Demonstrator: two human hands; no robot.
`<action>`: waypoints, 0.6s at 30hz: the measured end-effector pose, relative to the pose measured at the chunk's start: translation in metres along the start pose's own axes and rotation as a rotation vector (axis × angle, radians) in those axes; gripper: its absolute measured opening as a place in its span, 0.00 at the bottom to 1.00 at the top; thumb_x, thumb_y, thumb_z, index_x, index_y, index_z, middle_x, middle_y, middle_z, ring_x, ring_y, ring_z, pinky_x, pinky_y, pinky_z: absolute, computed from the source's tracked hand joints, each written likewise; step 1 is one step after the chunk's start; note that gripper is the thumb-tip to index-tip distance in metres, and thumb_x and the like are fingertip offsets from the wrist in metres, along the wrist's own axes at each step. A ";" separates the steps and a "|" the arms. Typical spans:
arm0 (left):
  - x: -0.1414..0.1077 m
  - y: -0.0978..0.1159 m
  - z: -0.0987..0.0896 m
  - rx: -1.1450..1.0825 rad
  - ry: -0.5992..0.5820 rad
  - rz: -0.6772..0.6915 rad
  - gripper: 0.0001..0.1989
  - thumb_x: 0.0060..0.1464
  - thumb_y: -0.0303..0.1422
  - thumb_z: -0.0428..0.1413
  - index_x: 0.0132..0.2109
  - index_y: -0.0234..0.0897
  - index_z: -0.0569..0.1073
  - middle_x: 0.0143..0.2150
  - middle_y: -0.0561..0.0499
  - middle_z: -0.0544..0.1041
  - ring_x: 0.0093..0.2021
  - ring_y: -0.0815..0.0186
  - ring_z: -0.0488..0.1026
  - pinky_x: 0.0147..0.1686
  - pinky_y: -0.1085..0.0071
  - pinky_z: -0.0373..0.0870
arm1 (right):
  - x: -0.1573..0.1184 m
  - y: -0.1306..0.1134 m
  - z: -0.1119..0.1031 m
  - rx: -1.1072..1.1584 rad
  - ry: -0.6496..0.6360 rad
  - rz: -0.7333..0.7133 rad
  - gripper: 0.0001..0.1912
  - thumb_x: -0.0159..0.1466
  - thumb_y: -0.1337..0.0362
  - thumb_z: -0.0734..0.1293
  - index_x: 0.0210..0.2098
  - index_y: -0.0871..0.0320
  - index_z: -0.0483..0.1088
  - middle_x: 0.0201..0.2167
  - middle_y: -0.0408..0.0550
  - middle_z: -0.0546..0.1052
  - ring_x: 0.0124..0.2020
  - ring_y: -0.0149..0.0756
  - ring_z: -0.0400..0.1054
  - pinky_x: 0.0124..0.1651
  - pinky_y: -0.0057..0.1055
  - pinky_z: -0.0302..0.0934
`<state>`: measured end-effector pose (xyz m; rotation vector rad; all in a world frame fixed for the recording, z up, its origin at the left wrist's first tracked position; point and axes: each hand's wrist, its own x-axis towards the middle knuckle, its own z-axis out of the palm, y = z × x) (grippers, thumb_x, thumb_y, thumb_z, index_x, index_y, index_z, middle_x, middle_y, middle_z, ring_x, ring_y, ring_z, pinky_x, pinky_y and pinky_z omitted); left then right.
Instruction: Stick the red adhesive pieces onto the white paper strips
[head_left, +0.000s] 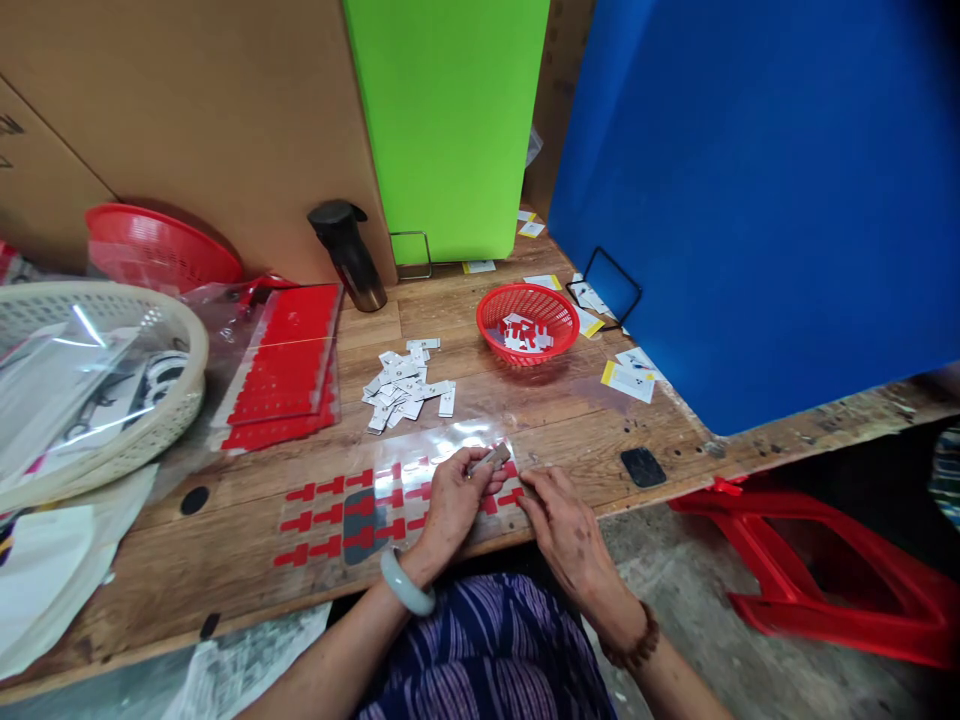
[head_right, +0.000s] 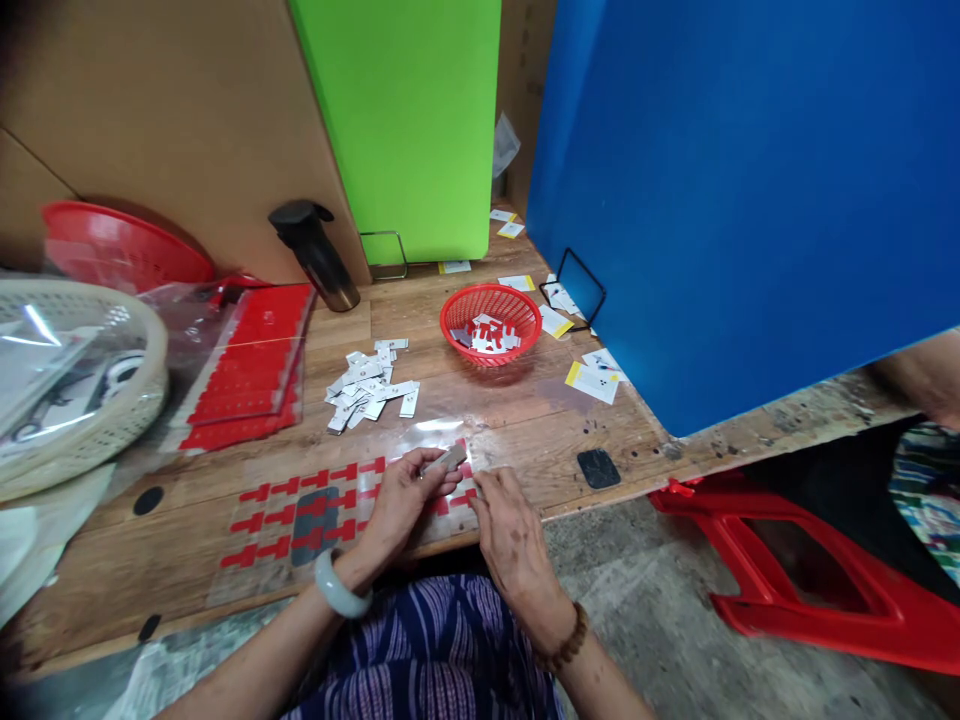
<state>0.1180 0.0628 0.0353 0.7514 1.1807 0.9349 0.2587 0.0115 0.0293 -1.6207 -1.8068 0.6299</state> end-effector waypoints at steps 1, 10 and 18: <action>0.000 -0.001 0.000 -0.007 0.007 -0.002 0.13 0.44 0.35 0.63 0.36 0.32 0.73 0.33 0.46 0.79 0.33 0.63 0.78 0.37 0.68 0.74 | -0.002 0.000 0.002 0.009 0.015 0.001 0.10 0.66 0.68 0.57 0.42 0.55 0.67 0.37 0.50 0.70 0.39 0.39 0.66 0.42 0.35 0.59; 0.002 -0.005 -0.001 0.030 0.000 0.018 0.12 0.46 0.35 0.61 0.37 0.33 0.73 0.34 0.46 0.80 0.35 0.62 0.79 0.39 0.68 0.73 | 0.001 -0.003 0.002 -0.021 0.003 0.044 0.08 0.64 0.71 0.58 0.32 0.56 0.65 0.31 0.46 0.67 0.34 0.35 0.63 0.39 0.32 0.57; 0.001 -0.004 0.000 0.106 0.046 0.035 0.13 0.47 0.33 0.60 0.40 0.32 0.73 0.31 0.47 0.80 0.32 0.62 0.78 0.36 0.67 0.73 | -0.007 0.000 -0.008 0.163 -0.090 -0.037 0.07 0.64 0.71 0.56 0.30 0.56 0.61 0.31 0.44 0.65 0.35 0.34 0.61 0.40 0.31 0.58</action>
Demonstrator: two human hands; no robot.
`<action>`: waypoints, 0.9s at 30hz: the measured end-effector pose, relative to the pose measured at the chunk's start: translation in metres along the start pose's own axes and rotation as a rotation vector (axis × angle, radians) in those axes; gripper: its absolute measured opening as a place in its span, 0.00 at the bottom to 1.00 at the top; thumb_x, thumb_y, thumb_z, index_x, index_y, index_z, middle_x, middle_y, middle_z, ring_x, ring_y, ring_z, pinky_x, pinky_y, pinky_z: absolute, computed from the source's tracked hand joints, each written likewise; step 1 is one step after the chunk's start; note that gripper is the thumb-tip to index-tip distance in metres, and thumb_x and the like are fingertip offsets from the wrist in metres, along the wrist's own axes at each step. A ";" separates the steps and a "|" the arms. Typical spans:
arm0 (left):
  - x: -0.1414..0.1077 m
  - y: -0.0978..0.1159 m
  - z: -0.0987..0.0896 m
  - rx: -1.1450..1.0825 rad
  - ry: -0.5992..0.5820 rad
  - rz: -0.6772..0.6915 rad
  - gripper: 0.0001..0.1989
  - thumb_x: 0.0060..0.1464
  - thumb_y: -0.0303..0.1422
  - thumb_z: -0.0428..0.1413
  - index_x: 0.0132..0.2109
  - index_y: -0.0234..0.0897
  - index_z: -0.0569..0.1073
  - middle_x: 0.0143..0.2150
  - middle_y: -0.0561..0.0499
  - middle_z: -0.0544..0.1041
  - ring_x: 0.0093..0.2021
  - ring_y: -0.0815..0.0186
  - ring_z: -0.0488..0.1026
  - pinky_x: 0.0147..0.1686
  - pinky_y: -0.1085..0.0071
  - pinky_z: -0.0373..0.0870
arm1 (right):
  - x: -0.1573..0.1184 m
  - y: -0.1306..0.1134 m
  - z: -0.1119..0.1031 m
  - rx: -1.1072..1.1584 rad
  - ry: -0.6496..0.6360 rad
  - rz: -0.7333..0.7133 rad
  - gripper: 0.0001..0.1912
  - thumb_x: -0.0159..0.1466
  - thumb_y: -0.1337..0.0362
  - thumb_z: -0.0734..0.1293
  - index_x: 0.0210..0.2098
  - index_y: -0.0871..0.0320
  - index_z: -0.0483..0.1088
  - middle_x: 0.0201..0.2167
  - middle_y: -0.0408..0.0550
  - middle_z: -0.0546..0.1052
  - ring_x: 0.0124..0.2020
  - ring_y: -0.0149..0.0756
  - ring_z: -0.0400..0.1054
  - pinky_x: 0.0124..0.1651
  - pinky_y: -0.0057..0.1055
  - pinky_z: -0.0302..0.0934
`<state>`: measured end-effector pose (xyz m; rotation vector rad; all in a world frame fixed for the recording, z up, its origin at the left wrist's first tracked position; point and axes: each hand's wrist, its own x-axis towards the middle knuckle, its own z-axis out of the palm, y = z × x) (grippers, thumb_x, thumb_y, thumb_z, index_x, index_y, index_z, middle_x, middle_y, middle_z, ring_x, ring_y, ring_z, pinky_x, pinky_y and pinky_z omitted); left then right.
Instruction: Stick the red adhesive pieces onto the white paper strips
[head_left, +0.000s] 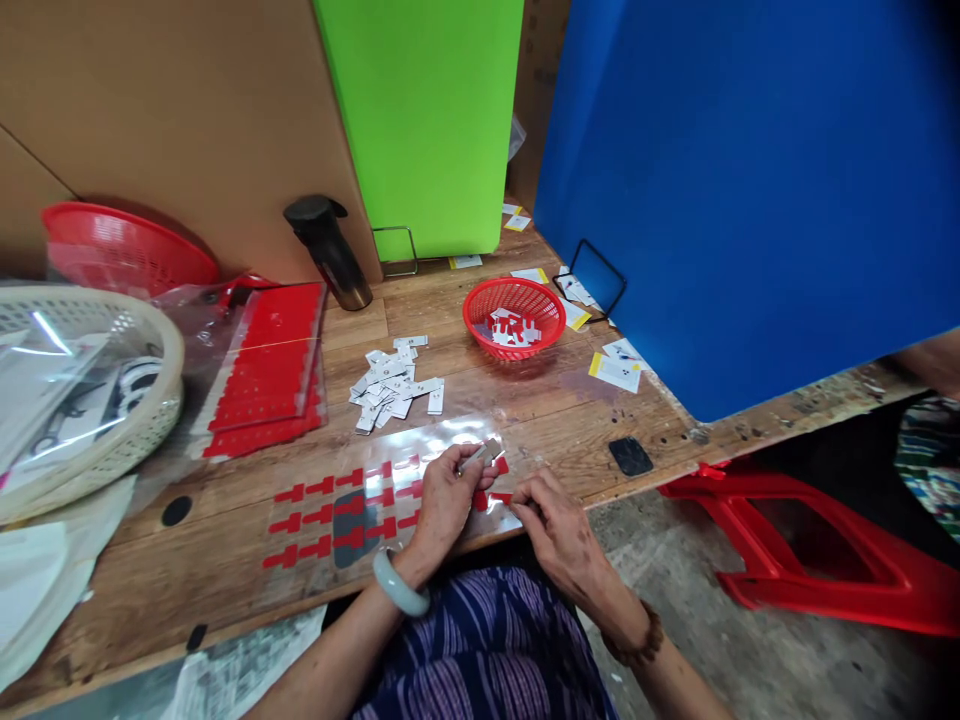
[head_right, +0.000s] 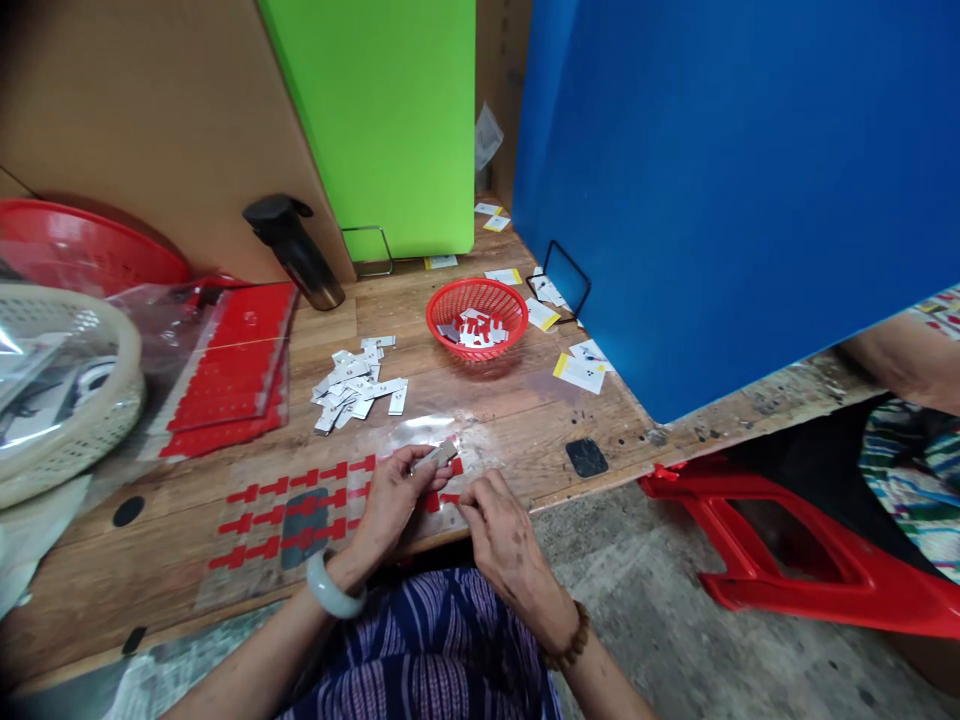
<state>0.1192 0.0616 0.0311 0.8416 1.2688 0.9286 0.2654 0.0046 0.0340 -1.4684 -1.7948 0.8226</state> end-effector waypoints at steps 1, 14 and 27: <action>0.000 0.001 0.000 0.007 -0.003 -0.004 0.12 0.47 0.32 0.60 0.40 0.32 0.73 0.31 0.47 0.80 0.32 0.63 0.78 0.36 0.68 0.73 | -0.001 0.001 0.000 0.012 -0.012 -0.007 0.07 0.64 0.72 0.56 0.31 0.56 0.61 0.31 0.45 0.65 0.35 0.34 0.61 0.40 0.31 0.57; 0.000 0.012 -0.007 -0.206 -0.109 -0.237 0.11 0.48 0.21 0.59 0.41 0.30 0.71 0.31 0.45 0.79 0.28 0.67 0.78 0.33 0.74 0.75 | 0.003 -0.015 -0.022 0.225 0.101 0.170 0.03 0.62 0.63 0.62 0.32 0.55 0.64 0.34 0.44 0.70 0.38 0.34 0.65 0.43 0.31 0.58; -0.046 0.046 -0.042 -0.237 -0.183 -0.502 0.22 0.49 0.13 0.52 0.52 0.24 0.66 0.29 0.40 0.80 0.28 0.68 0.78 0.31 0.80 0.74 | 0.032 -0.032 -0.002 0.349 -0.106 0.107 0.03 0.59 0.69 0.64 0.29 0.56 0.65 0.27 0.38 0.69 0.30 0.29 0.63 0.35 0.27 0.56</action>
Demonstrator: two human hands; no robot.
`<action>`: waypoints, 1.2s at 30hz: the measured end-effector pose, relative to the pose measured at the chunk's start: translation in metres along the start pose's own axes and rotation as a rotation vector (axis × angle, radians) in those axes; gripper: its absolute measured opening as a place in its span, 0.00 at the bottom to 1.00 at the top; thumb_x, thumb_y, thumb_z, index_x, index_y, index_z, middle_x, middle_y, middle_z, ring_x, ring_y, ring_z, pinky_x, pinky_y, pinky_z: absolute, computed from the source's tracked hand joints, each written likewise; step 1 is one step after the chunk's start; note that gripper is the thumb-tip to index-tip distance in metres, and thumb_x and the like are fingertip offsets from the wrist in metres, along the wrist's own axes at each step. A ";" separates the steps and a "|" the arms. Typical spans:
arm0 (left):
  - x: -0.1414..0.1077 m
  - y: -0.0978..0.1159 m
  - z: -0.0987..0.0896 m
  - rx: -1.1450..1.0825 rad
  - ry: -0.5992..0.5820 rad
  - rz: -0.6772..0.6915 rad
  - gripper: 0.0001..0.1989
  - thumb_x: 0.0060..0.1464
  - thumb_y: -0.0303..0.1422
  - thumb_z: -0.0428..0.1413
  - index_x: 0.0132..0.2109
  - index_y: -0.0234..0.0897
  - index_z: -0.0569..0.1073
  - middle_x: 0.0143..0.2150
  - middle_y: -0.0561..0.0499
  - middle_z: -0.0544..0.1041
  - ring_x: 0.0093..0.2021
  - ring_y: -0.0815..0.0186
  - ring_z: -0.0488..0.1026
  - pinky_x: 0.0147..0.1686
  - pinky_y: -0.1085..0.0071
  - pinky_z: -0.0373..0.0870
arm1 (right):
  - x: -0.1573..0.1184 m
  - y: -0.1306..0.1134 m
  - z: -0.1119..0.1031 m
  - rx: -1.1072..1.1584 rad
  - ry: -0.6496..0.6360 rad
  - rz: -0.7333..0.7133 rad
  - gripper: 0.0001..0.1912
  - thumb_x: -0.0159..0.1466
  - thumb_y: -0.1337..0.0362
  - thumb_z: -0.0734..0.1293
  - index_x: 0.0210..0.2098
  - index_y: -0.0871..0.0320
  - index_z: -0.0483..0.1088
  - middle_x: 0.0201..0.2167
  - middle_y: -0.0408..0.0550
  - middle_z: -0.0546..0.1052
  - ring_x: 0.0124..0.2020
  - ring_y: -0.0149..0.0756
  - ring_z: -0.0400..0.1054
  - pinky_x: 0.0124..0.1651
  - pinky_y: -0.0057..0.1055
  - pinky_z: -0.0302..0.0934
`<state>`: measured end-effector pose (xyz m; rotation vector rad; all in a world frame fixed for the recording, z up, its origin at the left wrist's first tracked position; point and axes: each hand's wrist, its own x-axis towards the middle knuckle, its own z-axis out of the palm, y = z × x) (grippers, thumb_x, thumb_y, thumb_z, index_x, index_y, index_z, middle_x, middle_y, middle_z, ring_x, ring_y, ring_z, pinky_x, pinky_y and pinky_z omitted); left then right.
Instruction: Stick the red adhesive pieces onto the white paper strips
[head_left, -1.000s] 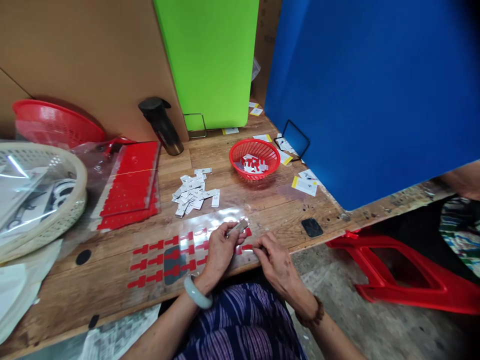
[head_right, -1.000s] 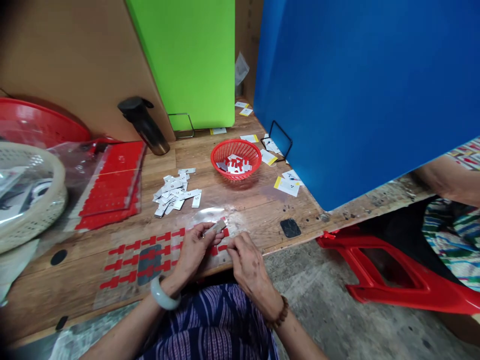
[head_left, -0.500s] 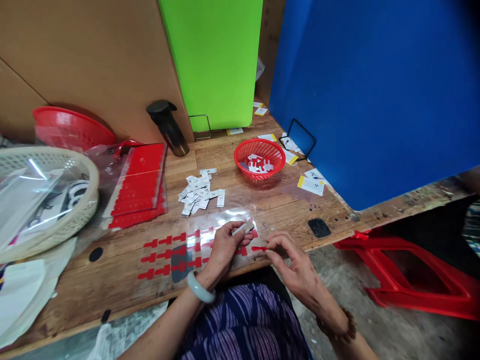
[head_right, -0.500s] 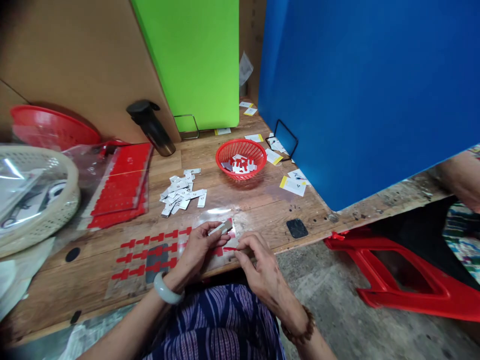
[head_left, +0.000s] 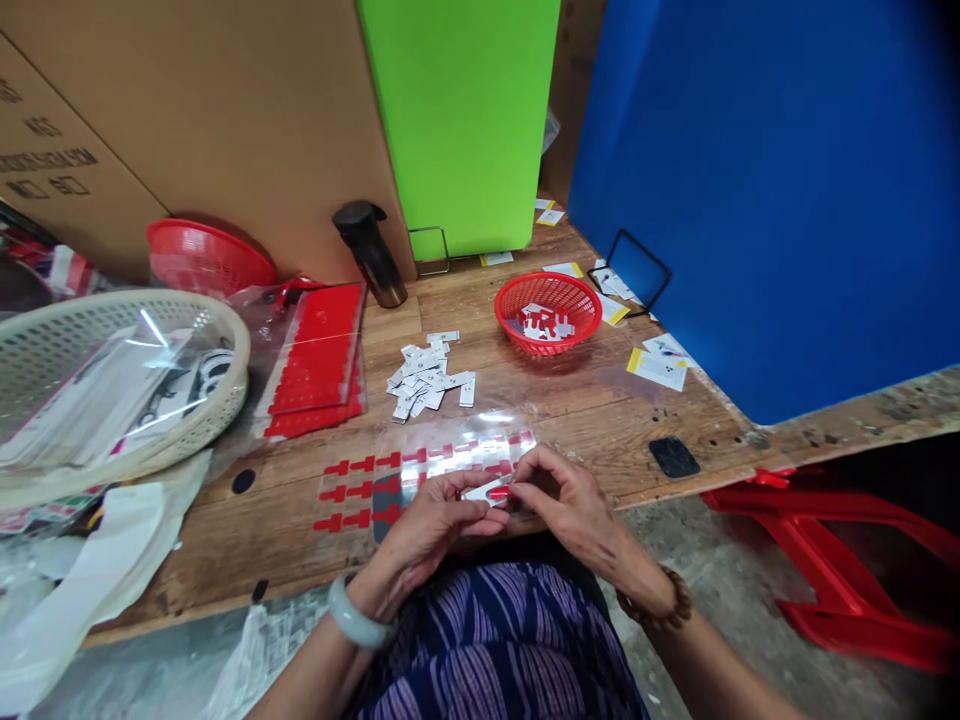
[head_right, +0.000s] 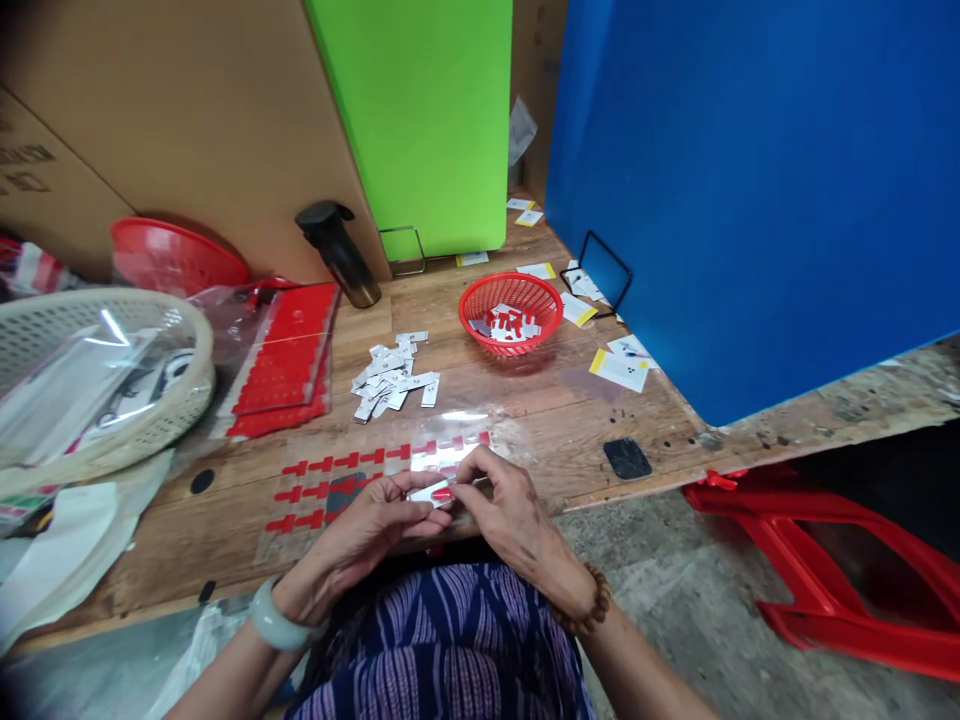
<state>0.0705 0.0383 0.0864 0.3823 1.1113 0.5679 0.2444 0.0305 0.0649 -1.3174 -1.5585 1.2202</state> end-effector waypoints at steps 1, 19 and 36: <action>-0.002 0.000 -0.001 -0.002 0.002 -0.006 0.23 0.49 0.13 0.52 0.53 0.24 0.65 0.28 0.40 0.80 0.28 0.68 0.78 0.30 0.80 0.74 | 0.000 -0.001 0.002 -0.009 -0.014 -0.002 0.04 0.59 0.70 0.63 0.29 0.56 0.64 0.27 0.38 0.68 0.30 0.29 0.62 0.35 0.27 0.55; -0.004 -0.002 -0.001 0.007 -0.032 0.017 0.23 0.47 0.15 0.54 0.52 0.24 0.67 0.30 0.40 0.80 0.29 0.68 0.78 0.33 0.79 0.73 | -0.004 -0.004 0.002 -0.006 -0.028 0.019 0.04 0.59 0.71 0.62 0.28 0.57 0.63 0.25 0.38 0.65 0.28 0.28 0.59 0.32 0.26 0.54; -0.004 -0.001 0.003 0.011 -0.011 0.016 0.22 0.44 0.16 0.58 0.50 0.25 0.69 0.30 0.41 0.80 0.29 0.67 0.78 0.33 0.78 0.74 | -0.007 -0.005 0.004 -0.036 0.009 -0.002 0.05 0.60 0.71 0.62 0.28 0.57 0.63 0.24 0.39 0.66 0.27 0.29 0.60 0.32 0.26 0.54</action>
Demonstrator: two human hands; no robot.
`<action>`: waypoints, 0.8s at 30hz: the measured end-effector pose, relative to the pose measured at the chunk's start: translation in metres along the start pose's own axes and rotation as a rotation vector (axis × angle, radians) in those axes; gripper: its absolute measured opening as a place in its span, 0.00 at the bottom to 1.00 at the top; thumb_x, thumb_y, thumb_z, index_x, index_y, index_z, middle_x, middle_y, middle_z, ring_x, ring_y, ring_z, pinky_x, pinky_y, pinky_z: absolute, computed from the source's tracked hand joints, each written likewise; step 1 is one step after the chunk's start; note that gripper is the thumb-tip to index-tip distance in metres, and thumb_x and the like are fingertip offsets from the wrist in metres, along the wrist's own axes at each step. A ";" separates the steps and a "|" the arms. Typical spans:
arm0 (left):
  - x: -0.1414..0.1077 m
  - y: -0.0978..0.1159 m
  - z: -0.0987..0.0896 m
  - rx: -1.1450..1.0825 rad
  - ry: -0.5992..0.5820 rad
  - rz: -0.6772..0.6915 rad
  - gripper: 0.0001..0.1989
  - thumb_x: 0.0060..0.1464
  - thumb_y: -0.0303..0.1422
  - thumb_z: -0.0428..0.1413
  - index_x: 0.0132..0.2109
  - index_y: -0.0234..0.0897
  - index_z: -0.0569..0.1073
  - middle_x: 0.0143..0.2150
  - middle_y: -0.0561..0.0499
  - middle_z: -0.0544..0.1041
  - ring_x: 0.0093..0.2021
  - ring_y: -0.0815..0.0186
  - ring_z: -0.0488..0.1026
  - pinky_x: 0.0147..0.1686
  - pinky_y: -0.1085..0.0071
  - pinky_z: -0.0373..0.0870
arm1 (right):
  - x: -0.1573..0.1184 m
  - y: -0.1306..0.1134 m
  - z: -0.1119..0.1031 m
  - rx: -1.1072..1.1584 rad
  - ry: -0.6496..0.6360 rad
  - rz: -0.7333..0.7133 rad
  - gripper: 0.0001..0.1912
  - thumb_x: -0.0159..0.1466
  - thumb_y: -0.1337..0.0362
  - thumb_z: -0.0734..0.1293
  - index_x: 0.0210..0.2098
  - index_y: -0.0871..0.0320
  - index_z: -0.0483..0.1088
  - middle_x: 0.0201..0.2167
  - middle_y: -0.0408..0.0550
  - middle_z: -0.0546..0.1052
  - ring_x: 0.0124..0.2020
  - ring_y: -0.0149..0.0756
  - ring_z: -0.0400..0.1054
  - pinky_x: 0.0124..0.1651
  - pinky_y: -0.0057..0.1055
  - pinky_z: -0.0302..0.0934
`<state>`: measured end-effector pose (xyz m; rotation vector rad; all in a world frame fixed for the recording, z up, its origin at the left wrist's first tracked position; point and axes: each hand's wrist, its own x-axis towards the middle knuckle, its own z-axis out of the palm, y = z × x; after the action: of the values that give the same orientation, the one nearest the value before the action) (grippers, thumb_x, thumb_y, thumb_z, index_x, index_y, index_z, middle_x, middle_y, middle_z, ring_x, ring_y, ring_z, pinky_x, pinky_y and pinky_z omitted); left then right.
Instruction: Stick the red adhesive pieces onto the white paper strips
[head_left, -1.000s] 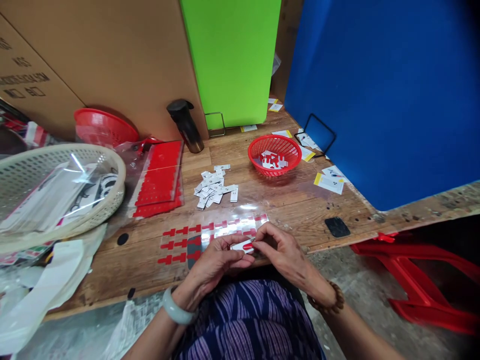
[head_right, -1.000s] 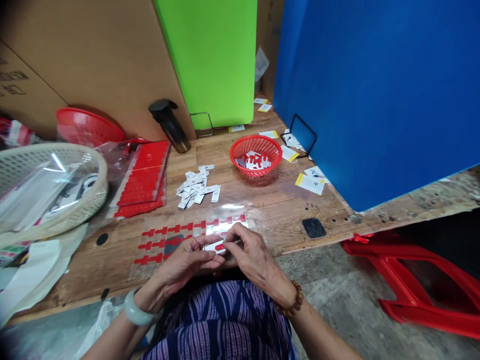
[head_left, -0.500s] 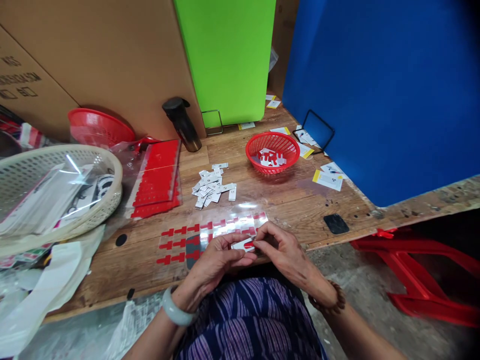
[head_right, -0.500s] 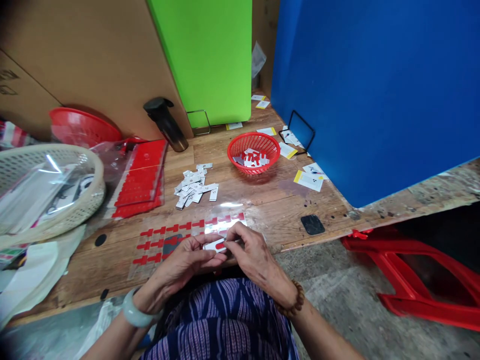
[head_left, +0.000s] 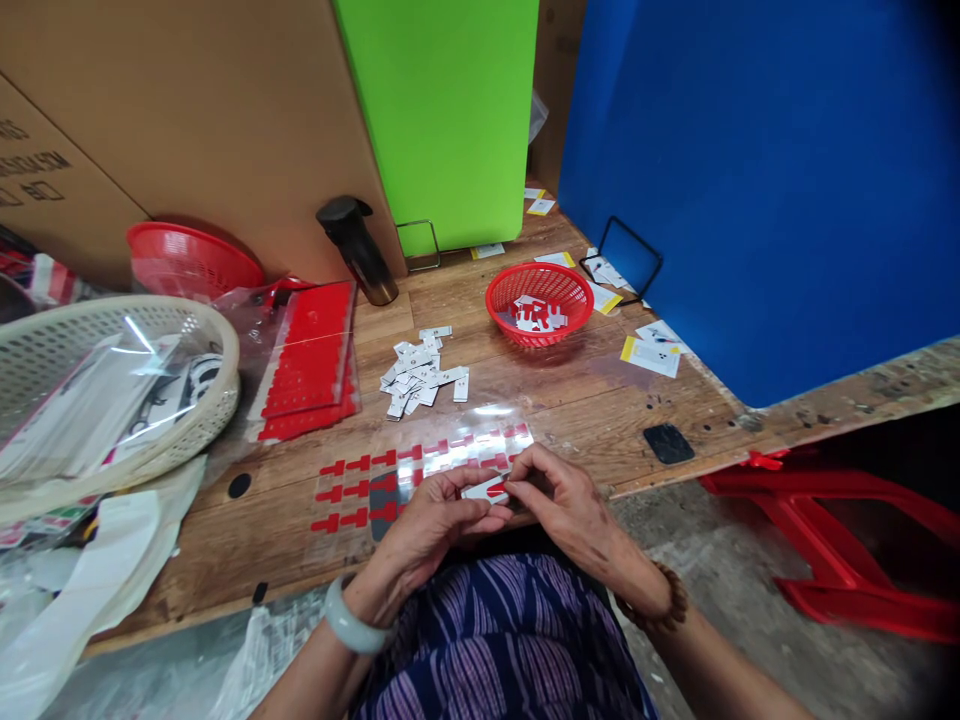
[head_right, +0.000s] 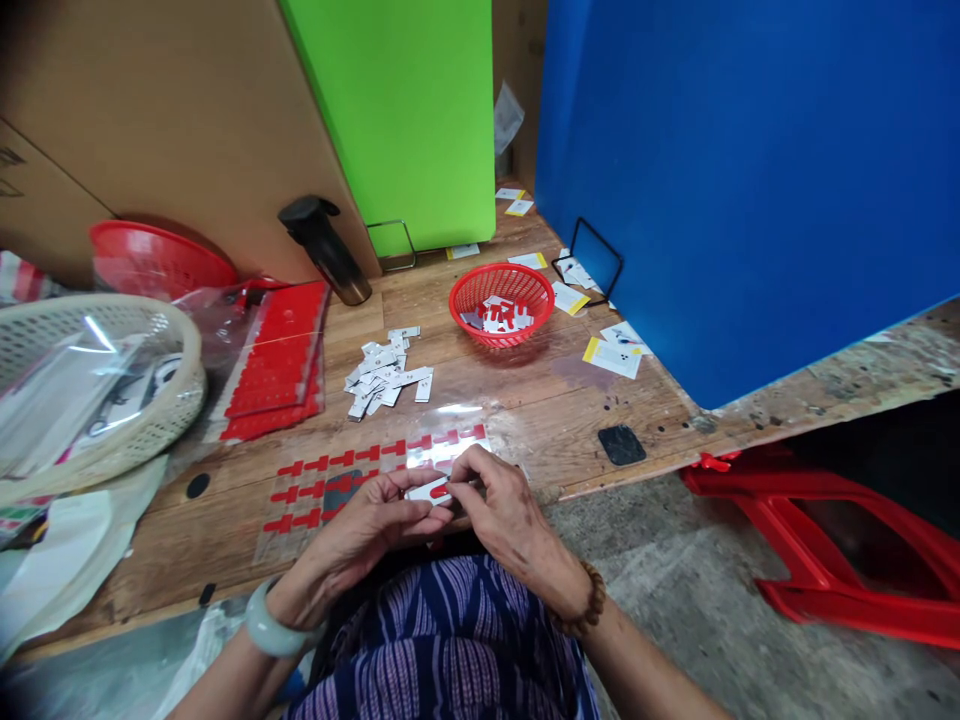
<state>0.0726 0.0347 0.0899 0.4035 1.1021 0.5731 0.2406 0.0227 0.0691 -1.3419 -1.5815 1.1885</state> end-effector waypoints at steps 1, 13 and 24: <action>0.000 0.000 0.000 0.002 0.001 0.002 0.23 0.44 0.17 0.60 0.49 0.26 0.69 0.30 0.42 0.80 0.29 0.67 0.78 0.33 0.78 0.74 | 0.000 0.001 0.000 0.000 0.005 -0.009 0.05 0.60 0.71 0.62 0.28 0.56 0.63 0.25 0.39 0.66 0.28 0.29 0.60 0.32 0.26 0.54; 0.007 -0.009 0.000 0.055 0.069 0.031 0.18 0.47 0.22 0.60 0.48 0.27 0.69 0.29 0.42 0.80 0.26 0.68 0.78 0.29 0.79 0.73 | -0.004 0.009 0.007 0.011 0.034 0.028 0.05 0.59 0.71 0.62 0.28 0.56 0.64 0.24 0.39 0.67 0.28 0.29 0.61 0.33 0.26 0.55; 0.009 -0.010 -0.003 0.108 0.079 0.141 0.20 0.44 0.28 0.64 0.45 0.28 0.71 0.28 0.43 0.80 0.26 0.68 0.78 0.30 0.79 0.73 | -0.005 0.002 0.013 -0.007 0.145 0.033 0.05 0.58 0.71 0.62 0.26 0.57 0.65 0.29 0.42 0.68 0.33 0.33 0.63 0.37 0.29 0.56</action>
<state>0.0753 0.0331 0.0766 0.5593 1.1901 0.6603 0.2302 0.0155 0.0631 -1.4312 -1.4671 1.0800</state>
